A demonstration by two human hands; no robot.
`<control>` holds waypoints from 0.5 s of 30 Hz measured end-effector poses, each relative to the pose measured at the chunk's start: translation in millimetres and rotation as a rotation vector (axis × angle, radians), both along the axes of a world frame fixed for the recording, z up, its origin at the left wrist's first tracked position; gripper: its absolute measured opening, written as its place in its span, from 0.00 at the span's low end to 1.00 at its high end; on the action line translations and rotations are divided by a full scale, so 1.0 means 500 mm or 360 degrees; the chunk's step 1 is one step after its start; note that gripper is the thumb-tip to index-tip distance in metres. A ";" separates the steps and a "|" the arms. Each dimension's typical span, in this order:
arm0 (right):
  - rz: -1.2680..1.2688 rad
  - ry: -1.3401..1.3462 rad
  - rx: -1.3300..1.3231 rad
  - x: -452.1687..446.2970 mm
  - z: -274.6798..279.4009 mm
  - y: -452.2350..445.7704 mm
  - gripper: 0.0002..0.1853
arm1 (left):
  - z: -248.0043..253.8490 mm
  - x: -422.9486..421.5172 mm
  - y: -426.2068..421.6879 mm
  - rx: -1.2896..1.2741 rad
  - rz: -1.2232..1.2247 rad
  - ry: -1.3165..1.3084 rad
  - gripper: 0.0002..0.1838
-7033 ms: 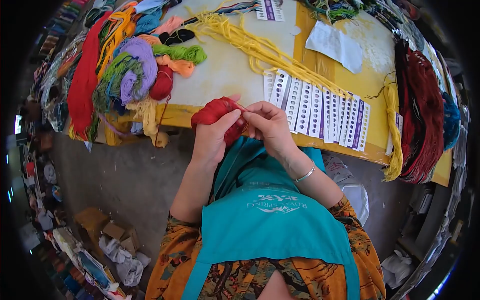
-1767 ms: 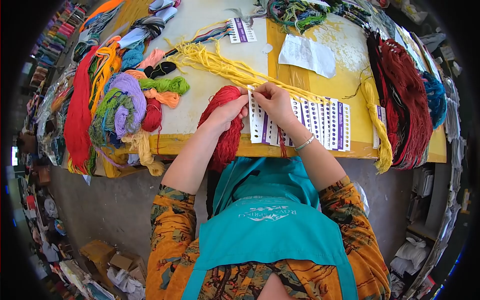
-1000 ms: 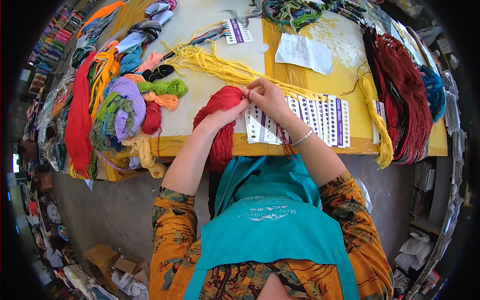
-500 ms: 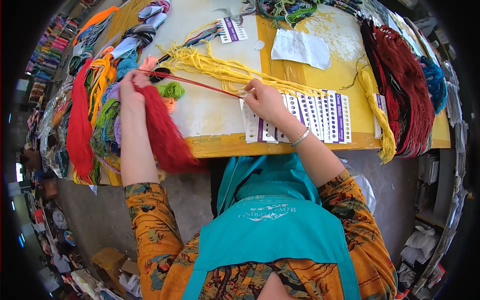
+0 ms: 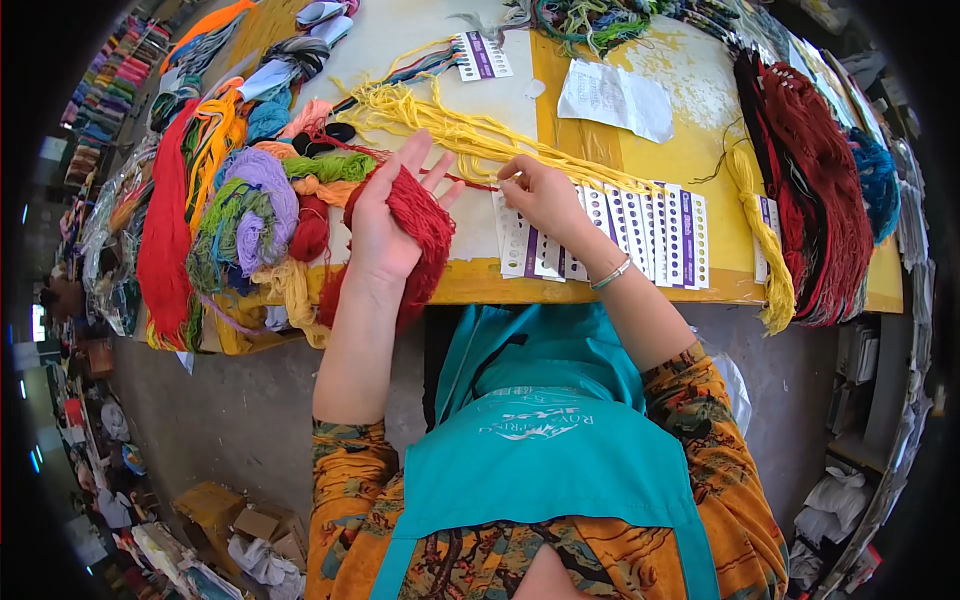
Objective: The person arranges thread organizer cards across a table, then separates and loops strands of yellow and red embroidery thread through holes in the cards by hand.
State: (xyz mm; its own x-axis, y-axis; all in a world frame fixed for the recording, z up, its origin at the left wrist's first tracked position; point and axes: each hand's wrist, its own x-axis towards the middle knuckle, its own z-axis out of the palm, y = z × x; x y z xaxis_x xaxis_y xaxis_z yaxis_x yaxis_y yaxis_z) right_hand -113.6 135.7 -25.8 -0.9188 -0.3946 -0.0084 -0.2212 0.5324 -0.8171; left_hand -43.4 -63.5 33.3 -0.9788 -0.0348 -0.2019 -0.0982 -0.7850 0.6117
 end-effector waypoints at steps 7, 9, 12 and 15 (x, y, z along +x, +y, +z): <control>-0.0043 0.0047 -0.0147 0.012 -0.023 0.010 0.09 | 0.003 -0.034 -0.096 -0.0955 0.0670 -0.0161 0.21; -0.0021 0.0050 -0.0159 0.011 -0.023 0.013 0.09 | -0.010 -0.021 -0.111 -0.1010 0.0747 -0.0103 0.18; -0.0006 0.0107 -0.0123 0.018 -0.020 0.012 0.09 | -0.014 0.068 -0.056 -0.1080 0.0366 0.0037 0.19; -0.0006 0.0113 -0.0162 0.020 -0.019 0.012 0.08 | -0.049 0.141 -0.026 -0.1930 0.0673 0.0190 0.15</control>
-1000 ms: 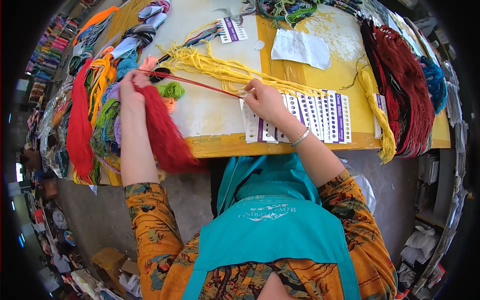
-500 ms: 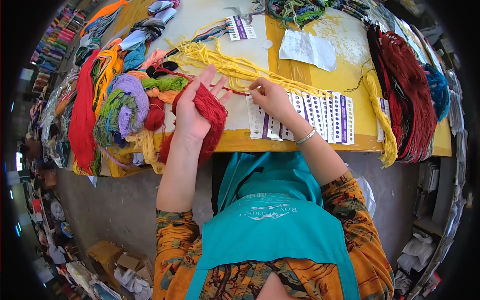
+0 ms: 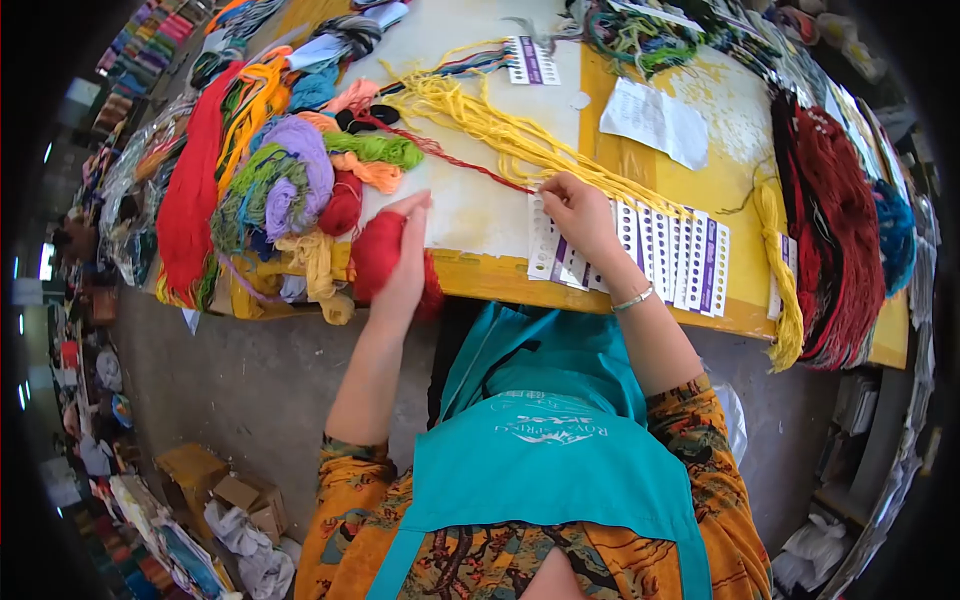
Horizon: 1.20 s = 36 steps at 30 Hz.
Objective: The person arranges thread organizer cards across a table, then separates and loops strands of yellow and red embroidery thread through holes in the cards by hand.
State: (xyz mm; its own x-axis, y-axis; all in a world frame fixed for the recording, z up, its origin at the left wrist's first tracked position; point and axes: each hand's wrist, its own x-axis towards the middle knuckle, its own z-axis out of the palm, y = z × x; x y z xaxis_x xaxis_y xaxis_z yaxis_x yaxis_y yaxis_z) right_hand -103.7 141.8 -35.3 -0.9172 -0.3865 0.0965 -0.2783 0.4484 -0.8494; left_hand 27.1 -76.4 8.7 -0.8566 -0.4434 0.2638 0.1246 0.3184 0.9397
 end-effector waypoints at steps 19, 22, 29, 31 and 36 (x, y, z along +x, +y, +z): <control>-0.0072 0.0089 0.0051 0.018 0.020 -0.011 0.07 | -0.130 -0.112 -0.411 -0.1836 0.0638 -0.0736 0.26; -0.0061 0.0090 0.0059 0.015 0.016 -0.010 0.07 | -0.044 -0.063 -0.332 -0.1278 0.0647 -0.0765 0.25; -0.0028 0.0140 0.0111 0.010 0.007 -0.015 0.08 | 0.038 0.102 -0.109 0.1559 -0.0175 0.0121 0.29; 0.0008 0.0207 -0.0089 0.021 0.011 -0.026 0.06 | 0.037 0.109 -0.056 0.1812 -0.0406 0.0124 0.31; 0.0454 -0.0340 -0.0706 0.143 0.109 -0.066 0.04 | 0.019 0.070 0.036 0.1781 -0.0531 -0.0054 0.30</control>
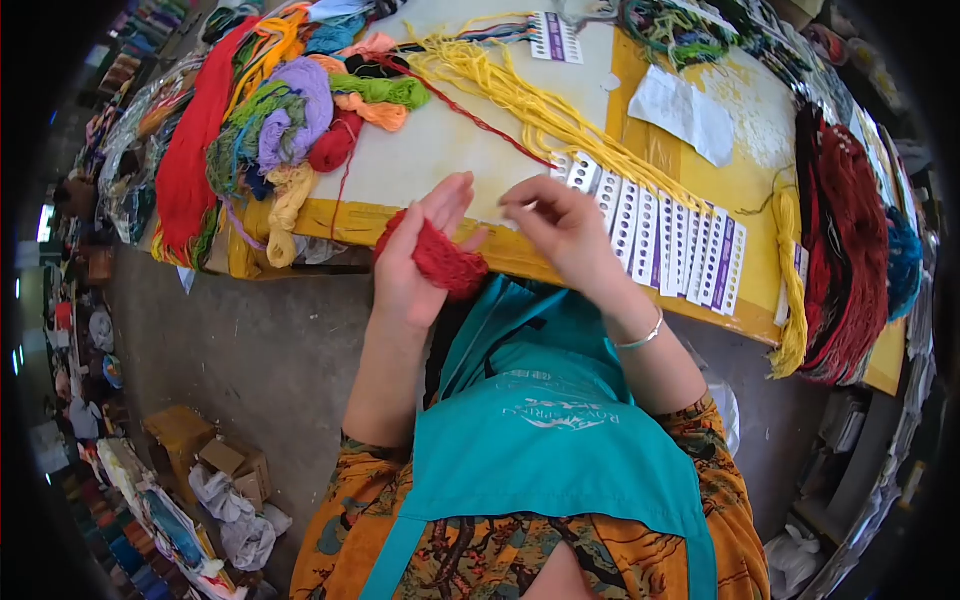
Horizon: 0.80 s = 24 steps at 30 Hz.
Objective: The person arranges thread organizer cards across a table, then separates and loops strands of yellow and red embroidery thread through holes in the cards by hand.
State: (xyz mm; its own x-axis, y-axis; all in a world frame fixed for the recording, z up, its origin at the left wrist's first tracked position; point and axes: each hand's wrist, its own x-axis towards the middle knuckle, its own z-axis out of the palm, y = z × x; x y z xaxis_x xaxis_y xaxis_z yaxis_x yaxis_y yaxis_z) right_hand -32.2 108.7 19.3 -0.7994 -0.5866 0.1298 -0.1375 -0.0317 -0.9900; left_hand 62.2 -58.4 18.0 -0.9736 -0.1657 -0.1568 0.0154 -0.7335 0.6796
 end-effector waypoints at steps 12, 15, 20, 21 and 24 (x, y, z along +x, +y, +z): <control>-0.0116 -0.1046 -0.0482 0.029 -0.007 0.021 0.02 | -0.016 -0.034 0.076 -0.0014 -0.0215 -0.0138 0.23; -0.0079 -0.1214 -0.0623 0.017 -0.009 0.035 0.03 | -0.012 -0.029 0.072 -0.0007 -0.0189 -0.0086 0.20; -0.0103 -0.1007 -0.0479 0.018 -0.006 0.037 0.03 | -0.003 -0.040 0.088 -0.0082 -0.0094 -0.0076 0.17; -0.0108 -0.0886 -0.0387 0.020 -0.005 0.037 0.03 | -0.003 -0.040 0.090 -0.0152 -0.0052 -0.0079 0.17; -0.0116 -0.0757 -0.0307 0.024 -0.007 0.035 0.04 | -0.013 -0.044 0.088 -0.0175 -0.0083 -0.0037 0.19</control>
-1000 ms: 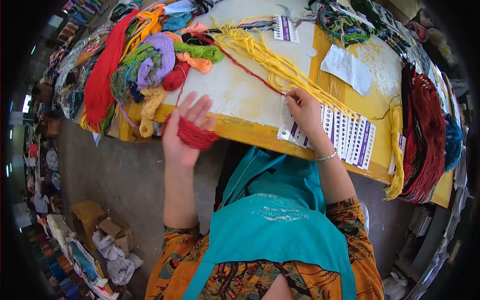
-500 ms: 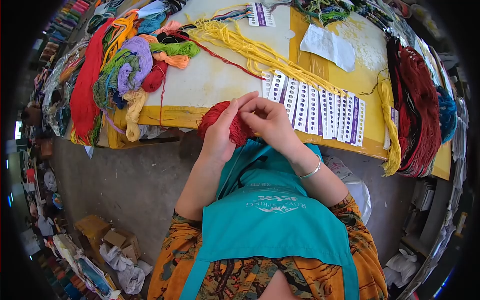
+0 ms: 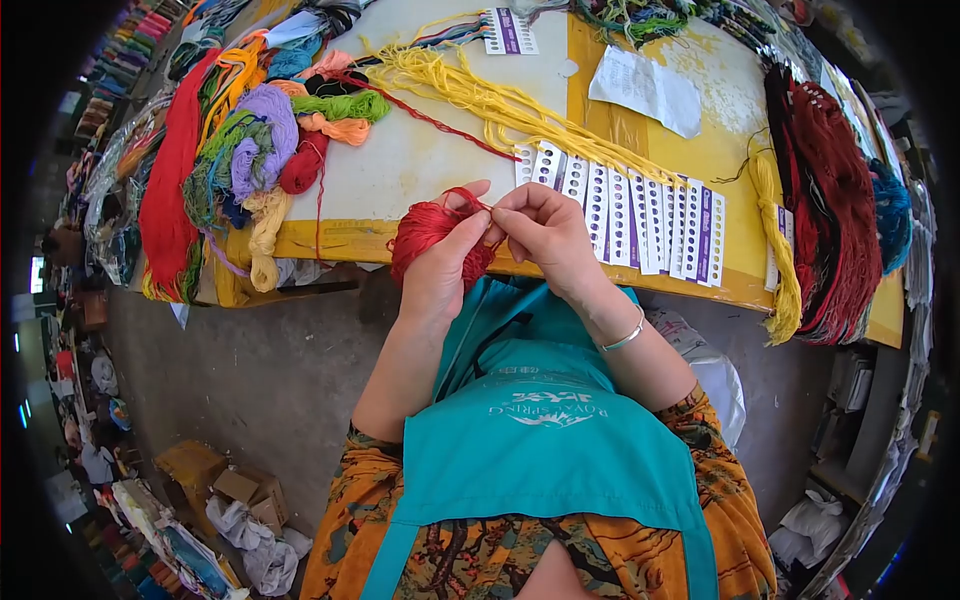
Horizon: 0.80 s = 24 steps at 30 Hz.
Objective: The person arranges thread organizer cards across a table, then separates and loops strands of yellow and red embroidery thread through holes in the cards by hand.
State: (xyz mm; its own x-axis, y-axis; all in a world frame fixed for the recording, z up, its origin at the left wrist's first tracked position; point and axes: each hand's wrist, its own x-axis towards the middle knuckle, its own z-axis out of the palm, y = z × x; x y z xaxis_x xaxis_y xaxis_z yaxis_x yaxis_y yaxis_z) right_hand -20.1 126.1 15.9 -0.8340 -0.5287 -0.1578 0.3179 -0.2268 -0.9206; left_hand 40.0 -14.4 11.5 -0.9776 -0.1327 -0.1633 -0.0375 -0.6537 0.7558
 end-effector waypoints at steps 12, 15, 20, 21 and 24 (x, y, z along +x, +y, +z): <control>-0.0065 -0.0496 -0.0328 -0.007 -0.008 0.007 0.03 | 0.002 -0.009 0.000 -0.0029 0.0002 -0.0119 0.18; -0.0005 -0.0514 -0.0328 -0.003 -0.007 0.006 0.03 | 0.004 -0.010 -0.004 0.0030 -0.0037 -0.0077 0.18; 0.0007 -0.0470 -0.0235 -0.001 -0.010 0.002 0.03 | 0.002 -0.009 0.002 -0.0056 -0.0013 -0.0104 0.18; 0.0005 -0.0470 -0.0223 -0.001 -0.010 0.002 0.03 | 0.000 -0.009 0.001 -0.0066 -0.0017 -0.0101 0.19; -0.0008 -0.0473 -0.0224 0.000 -0.006 0.002 0.03 | -0.001 -0.011 0.001 -0.0109 0.0000 -0.0106 0.19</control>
